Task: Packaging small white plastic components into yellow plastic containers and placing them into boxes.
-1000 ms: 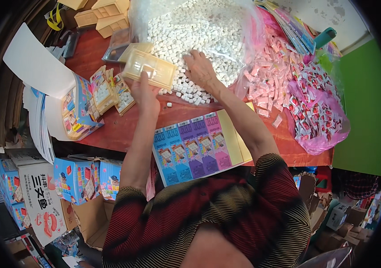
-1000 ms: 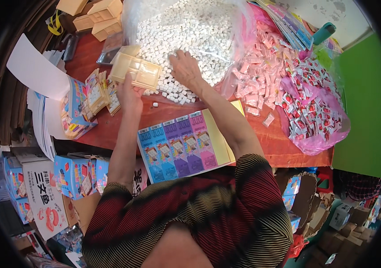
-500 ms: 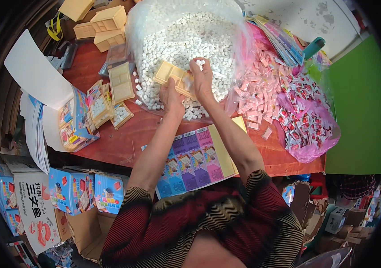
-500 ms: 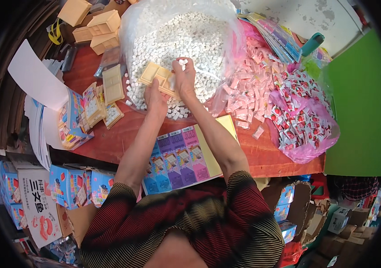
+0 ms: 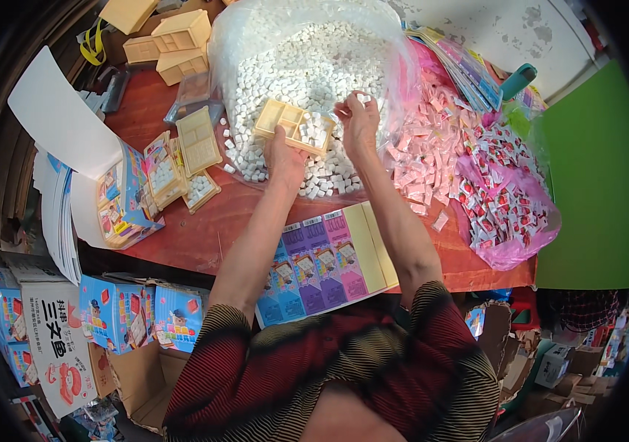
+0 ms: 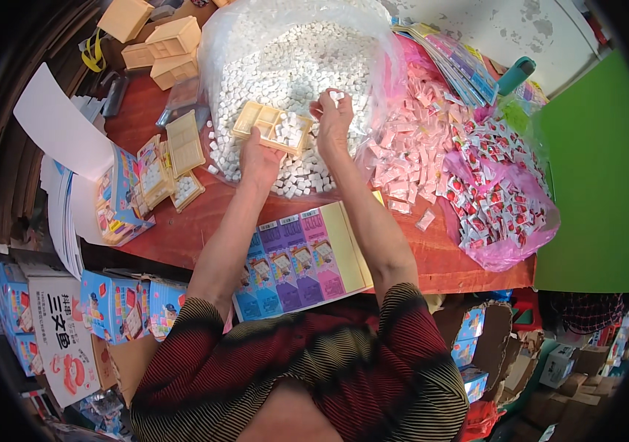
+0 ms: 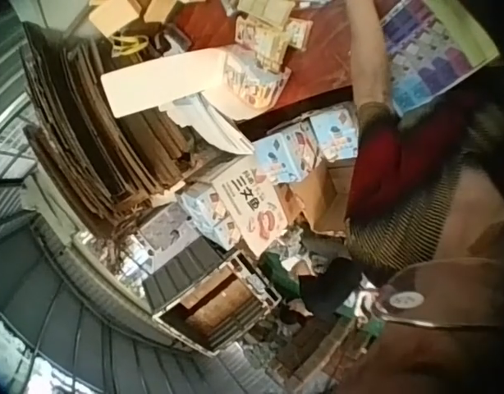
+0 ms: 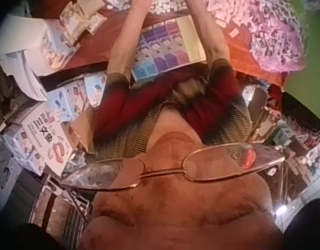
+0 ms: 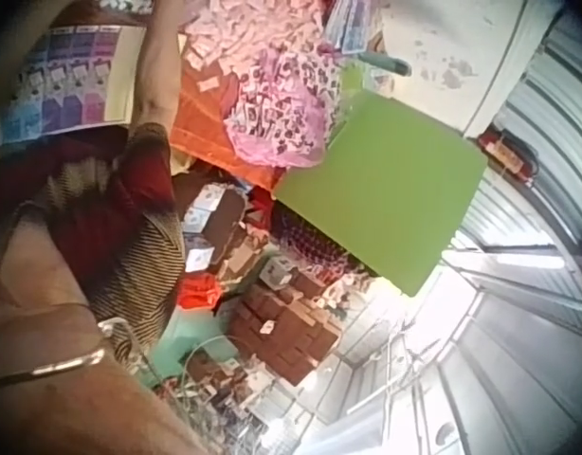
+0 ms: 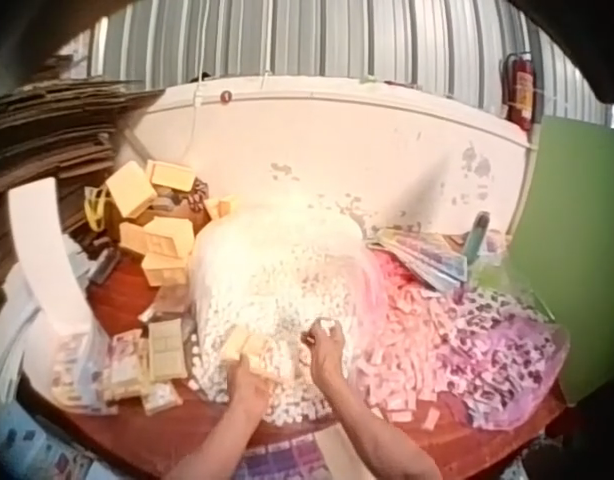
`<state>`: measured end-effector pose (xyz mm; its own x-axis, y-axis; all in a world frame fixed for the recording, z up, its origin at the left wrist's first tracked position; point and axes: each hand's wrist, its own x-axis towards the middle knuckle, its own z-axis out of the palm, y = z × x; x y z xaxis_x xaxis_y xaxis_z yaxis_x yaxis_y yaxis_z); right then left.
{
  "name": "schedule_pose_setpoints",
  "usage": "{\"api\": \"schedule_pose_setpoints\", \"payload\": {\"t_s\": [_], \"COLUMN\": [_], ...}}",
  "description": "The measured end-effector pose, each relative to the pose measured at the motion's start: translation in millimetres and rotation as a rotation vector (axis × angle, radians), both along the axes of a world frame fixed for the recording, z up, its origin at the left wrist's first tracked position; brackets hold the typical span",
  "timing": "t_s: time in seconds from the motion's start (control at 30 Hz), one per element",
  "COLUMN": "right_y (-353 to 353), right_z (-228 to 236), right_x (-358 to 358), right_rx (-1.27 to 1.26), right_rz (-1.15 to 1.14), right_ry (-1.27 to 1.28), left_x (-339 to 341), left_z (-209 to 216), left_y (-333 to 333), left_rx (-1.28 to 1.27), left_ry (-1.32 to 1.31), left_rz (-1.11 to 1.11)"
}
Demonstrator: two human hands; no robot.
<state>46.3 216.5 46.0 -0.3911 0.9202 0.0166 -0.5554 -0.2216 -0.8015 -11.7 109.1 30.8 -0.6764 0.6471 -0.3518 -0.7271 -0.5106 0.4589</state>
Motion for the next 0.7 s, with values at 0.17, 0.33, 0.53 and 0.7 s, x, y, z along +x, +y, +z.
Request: {"api": "schedule_pose_setpoints", "payload": {"t_s": [0.17,0.33,0.53,0.7], "right_y": [-4.0,-52.7,-126.6,-127.7], "right_z": [-4.3,-5.8,-30.3,-22.4], "right_x": [16.1,37.9,22.1,24.0], "right_rx": [1.36,1.407,1.69,1.627], "right_rz": [-0.519,0.087,0.374,0.47], "right_ry": [-0.935,-0.853,-0.817,-0.84], "left_x": [-20.5,-42.0,-43.8,-39.5], "left_z": [7.2,39.5,58.7,56.1], "left_y": [-11.7,-38.0,-68.0,-78.3], "left_rx": [0.035,0.082,0.0,-0.031], "left_ry": [0.058,0.22,0.278,0.249], "left_rz": [0.01,0.054,0.086,0.094]}}
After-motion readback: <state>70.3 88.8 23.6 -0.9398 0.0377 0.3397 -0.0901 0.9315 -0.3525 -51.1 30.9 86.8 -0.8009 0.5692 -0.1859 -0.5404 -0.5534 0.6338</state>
